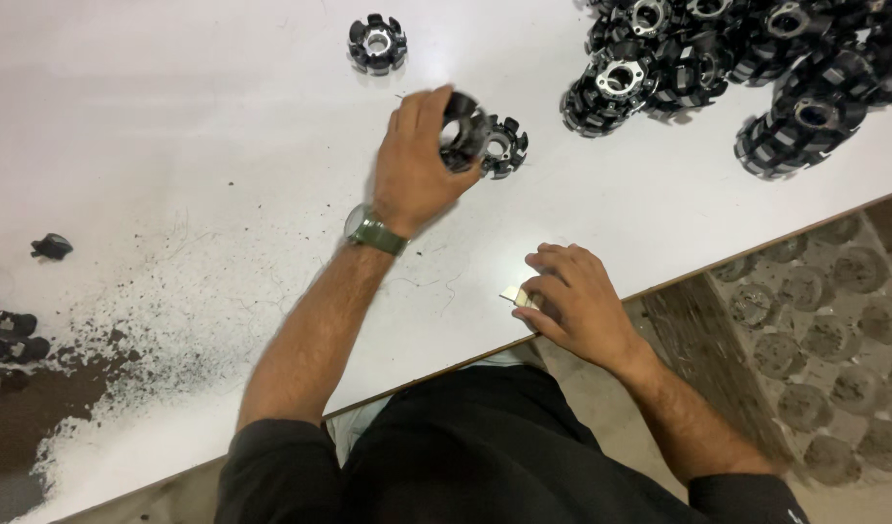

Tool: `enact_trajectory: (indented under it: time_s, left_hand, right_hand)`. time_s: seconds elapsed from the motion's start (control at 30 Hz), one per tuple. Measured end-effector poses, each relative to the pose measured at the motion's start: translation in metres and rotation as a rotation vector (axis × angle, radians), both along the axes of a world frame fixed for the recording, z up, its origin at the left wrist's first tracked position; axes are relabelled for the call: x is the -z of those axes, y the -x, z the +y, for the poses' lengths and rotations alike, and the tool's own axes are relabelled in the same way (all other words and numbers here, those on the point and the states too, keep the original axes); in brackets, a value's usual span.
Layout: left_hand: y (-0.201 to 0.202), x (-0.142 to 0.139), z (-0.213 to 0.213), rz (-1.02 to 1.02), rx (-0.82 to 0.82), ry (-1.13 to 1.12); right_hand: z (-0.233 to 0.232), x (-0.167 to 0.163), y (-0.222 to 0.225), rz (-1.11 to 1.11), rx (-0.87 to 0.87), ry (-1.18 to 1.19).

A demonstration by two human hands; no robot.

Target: The person sits at a white workbench and assembles small black plastic rotor-like housings one at a time, picking each housing from a pile, fitting a metal hub piece into it by hand, pressing the parts together, and setting the finished assembly aside on the table.

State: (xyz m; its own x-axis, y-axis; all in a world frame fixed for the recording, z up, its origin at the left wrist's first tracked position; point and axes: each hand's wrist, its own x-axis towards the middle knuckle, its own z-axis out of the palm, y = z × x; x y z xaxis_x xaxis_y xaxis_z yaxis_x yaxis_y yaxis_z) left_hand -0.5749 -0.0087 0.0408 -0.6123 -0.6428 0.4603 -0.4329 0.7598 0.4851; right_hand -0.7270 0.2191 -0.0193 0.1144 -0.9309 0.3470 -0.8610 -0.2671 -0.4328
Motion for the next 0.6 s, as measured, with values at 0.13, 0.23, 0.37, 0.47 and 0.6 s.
enact_trajectory:
  time_s: [0.13, 0.23, 0.37, 0.47, 0.6]
  left_hand:
    - [0.044, -0.002, 0.005, -0.259, 0.118, -0.048]
    - [0.064, 0.004, 0.028, -0.350, 0.237, -0.136]
    - [0.086, 0.005, 0.069, -0.298, 0.432, 0.143]
    - [0.107, -0.008, 0.076, -0.421, 0.422, 0.246]
    - [0.087, -0.015, 0.073, -0.354, 0.269, 0.259]
  right_hand:
    - [0.007, 0.013, 0.006, -0.082, 0.014, 0.030]
    - [0.026, 0.025, 0.027, -0.054, 0.133, 0.090]
    - [0.061, 0.047, 0.051, -0.336, 0.439, 0.283]
    - [0.068, 0.056, 0.051, -0.712, 0.551, 0.405]
    - [0.062, 0.056, 0.026, -0.809, 0.509, 0.365]
